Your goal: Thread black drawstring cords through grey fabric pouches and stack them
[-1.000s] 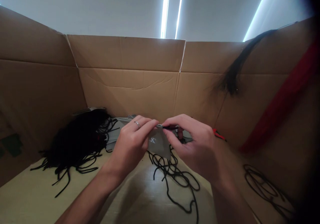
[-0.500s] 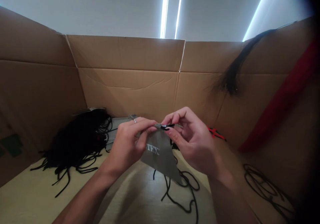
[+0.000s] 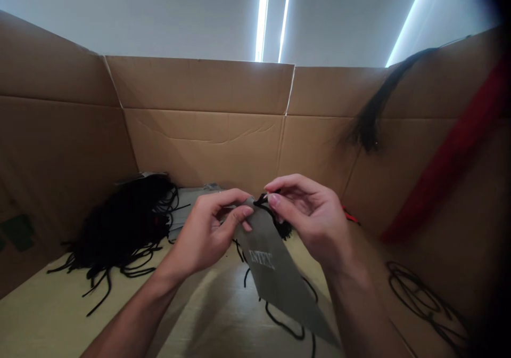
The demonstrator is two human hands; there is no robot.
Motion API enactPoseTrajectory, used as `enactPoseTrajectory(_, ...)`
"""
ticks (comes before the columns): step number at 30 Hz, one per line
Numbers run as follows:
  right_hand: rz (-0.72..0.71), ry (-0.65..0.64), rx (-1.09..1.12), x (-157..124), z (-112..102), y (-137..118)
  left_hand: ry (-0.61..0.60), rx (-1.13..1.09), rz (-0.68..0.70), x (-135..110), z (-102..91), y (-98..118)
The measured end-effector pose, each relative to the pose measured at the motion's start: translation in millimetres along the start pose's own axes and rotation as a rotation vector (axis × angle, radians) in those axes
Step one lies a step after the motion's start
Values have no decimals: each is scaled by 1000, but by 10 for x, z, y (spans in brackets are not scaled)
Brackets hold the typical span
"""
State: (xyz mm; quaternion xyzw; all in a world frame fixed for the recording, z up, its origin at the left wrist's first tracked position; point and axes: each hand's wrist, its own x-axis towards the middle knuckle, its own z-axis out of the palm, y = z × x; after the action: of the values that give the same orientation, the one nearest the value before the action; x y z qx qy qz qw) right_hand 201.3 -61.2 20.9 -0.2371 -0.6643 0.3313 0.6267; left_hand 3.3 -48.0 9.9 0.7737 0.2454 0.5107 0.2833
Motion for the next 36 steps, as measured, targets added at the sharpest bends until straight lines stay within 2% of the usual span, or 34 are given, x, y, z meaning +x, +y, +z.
enactPoseTrajectory(3, -35, 28, -58, 15, -25, 1, -24, 97, 34, -21, -22, -21)
enactPoseTrajectory(6, -81, 37, -102, 12, 3, -5, -47, 101, 90, -55, -6, -59)
enactPoseTrajectory(11, -68, 19, -118, 4, 79, 42, -89, 147, 265, -98, 19, -64)
enactPoseTrajectory(16, -53, 25, -97, 9, 54, 122, -31, 258, 343, -86, -7, -18)
enactPoseTrajectory(19, -142, 75, -216, -24, 4, 52, 19, 294, 324, -54, -11, -8)
enactPoseTrajectory(22, -306, -40, -343, -80, -32, -103, 83, 355, 352, -25, -1, -17)
enactPoseTrajectory(24, -404, -122, -440, -109, -37, -195, 64, 364, 375, -17, 7, -27)
enactPoseTrajectory(26, -452, -125, -504, -123, -39, -246, 6, 351, 384, -17, 8, -36)
enactPoseTrajectory(29, -384, -97, -441, -110, -75, -249, -43, 356, 382, -26, -3, -43)
enactPoseTrajectory(33, -215, -154, -242, -41, -167, -179, -80, 377, 461, -56, -10, -36)
enactPoseTrajectory(36, -119, -111, -94, 25, -155, -86, -100, 369, 409, -98, 14, -29)
